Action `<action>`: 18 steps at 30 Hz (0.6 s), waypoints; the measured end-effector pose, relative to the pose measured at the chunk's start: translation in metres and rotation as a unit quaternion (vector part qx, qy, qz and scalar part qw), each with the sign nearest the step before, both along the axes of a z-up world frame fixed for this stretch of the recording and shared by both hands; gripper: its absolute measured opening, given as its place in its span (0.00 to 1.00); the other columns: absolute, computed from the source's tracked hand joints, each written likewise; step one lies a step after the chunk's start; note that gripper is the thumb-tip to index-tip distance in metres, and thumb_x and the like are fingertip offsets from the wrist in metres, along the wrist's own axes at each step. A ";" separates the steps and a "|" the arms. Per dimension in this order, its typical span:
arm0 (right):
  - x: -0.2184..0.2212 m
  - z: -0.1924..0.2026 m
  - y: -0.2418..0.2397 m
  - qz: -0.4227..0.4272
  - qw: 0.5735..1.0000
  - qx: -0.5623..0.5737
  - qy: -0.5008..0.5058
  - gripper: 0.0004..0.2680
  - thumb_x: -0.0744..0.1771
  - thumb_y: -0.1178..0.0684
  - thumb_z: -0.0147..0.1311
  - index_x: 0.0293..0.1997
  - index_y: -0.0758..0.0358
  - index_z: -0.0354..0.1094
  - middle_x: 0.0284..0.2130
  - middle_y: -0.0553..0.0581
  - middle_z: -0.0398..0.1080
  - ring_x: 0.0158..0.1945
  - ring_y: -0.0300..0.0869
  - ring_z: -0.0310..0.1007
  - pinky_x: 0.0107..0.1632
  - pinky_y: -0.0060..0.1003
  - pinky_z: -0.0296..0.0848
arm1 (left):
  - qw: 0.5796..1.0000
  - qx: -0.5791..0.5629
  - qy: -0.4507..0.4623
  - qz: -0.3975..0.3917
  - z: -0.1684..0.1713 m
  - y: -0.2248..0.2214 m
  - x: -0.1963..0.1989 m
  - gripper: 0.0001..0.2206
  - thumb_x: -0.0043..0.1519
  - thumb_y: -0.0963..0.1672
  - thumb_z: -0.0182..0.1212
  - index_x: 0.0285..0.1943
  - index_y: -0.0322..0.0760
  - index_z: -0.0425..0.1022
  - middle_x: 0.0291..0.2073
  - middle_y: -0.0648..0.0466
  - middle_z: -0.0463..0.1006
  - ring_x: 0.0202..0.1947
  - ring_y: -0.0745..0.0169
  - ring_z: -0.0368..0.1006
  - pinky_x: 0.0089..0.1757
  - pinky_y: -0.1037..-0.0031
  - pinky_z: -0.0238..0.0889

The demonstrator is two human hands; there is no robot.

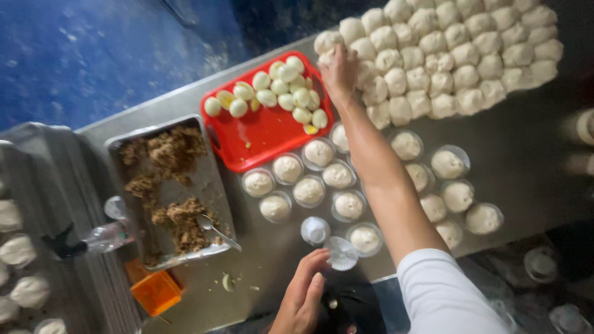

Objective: The person prepares steamed buns by hand, placing fillings and egg slices into flattened dough discs and sealing them.

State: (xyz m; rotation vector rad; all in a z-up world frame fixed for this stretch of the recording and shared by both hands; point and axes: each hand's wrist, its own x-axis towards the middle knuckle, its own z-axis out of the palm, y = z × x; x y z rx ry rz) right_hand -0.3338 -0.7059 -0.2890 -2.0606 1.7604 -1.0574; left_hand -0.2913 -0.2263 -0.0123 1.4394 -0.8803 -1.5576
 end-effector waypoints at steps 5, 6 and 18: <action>-0.015 0.009 0.008 0.028 0.996 -0.020 -0.079 0.11 0.60 0.51 0.70 0.39 0.59 0.71 0.33 0.58 0.74 0.38 0.52 0.74 0.41 0.48 0.72 | 0.997 0.038 -0.027 0.065 -0.006 0.013 0.023 0.20 0.70 0.46 0.47 0.69 0.33 0.67 0.54 0.48 0.75 0.56 0.60 0.70 0.55 0.71 0.63; -0.020 0.025 0.009 0.049 0.991 0.003 -0.122 0.10 0.62 0.51 0.68 0.40 0.59 0.70 0.33 0.56 0.72 0.38 0.48 0.72 0.41 0.44 0.71 | 0.996 0.038 -0.028 0.072 -0.008 0.013 0.029 0.20 0.70 0.47 0.46 0.67 0.33 0.69 0.54 0.48 0.76 0.56 0.60 0.71 0.55 0.70 0.64; -0.052 0.129 0.406 0.465 0.685 0.558 -0.056 0.16 0.63 0.44 0.64 0.51 0.62 0.76 0.44 0.59 0.78 0.50 0.49 0.78 0.54 0.42 0.74 | 0.959 0.019 -0.006 0.284 -0.071 -0.020 0.110 0.22 0.72 0.52 0.42 0.65 0.34 0.69 0.52 0.50 0.79 0.49 0.61 0.74 0.50 0.68 0.67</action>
